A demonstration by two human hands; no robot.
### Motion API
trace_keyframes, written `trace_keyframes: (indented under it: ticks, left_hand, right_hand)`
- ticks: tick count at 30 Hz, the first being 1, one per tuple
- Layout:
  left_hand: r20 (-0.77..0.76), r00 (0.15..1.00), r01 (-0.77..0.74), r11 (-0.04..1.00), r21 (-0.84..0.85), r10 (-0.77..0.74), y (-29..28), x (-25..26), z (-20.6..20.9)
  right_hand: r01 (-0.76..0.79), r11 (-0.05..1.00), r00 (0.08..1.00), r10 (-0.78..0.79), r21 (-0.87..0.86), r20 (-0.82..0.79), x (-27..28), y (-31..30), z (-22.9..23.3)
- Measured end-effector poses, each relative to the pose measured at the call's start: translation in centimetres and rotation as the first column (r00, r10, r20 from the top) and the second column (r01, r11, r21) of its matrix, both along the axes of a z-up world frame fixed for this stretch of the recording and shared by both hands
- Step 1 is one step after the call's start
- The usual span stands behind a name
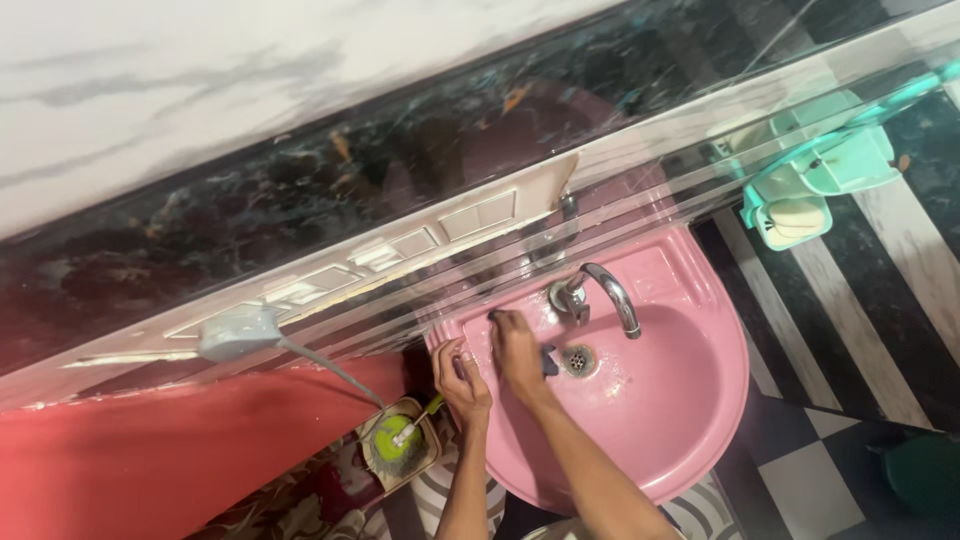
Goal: The person washes a dark cloth in a pink sink. They turn on the tap, wet the cloth, and rub it with their hands. They briefly open a white container with a red lid, then continue rinsing and wringing the cloth under running water.
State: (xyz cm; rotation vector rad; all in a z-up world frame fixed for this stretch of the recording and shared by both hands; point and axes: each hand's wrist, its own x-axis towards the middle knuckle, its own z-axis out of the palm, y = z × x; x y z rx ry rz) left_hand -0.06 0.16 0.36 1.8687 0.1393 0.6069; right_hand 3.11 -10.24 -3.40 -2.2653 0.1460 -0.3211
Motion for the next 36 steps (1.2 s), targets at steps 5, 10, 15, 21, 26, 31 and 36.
trace_keyframes:
  ticks: [5, 10, 15, 21, 26, 31, 36]
  left_hand:
    - [0.040, 0.999, -0.026, 0.999, -0.027, 0.027, -0.1, 0.7, 0.1]
    - [0.025, 1.000, -0.005, 1.000, 0.015, 0.005, -0.3, 0.0, -0.1]
    - [0.018, 1.000, -0.003, 0.999, -0.036, 0.003, -0.3, 0.1, 0.1]
    - [0.012, 1.000, 0.020, 1.000, 0.016, -0.020, -0.2, 0.0, 0.0]
    - [-0.016, 0.999, 0.036, 0.999, -0.011, -0.037, 0.1, 0.2, 0.6]
    - [-0.001, 0.999, 0.037, 0.999, 0.000, -0.037, 0.0, -0.2, 1.1]
    - [-0.059, 0.996, 0.064, 0.998, -0.004, -0.064, 0.1, -0.1, 0.8]
  right_hand:
    - [0.203, 0.976, 0.978, -0.197, -0.074, 0.073, 1.2, -4.1, 2.4]
    - [-0.017, 1.000, 0.995, 0.019, 0.023, -0.097, 0.5, -0.9, 2.7]
    - [0.083, 0.997, 0.996, -0.083, -0.002, -0.031, 0.8, -3.9, 0.1]
    - [-0.187, 0.977, 0.971, 0.199, -0.098, 0.131, -0.2, -0.2, -4.5]
    - [0.053, 0.990, 0.998, -0.049, -0.129, 0.033, 0.9, -6.3, -1.0]
    - [-0.096, 0.990, 0.995, 0.096, -0.105, -0.007, -1.2, -5.8, 2.5]
    - [-0.024, 0.969, 1.000, 0.027, -0.246, 0.006, 0.5, -6.1, 1.6]
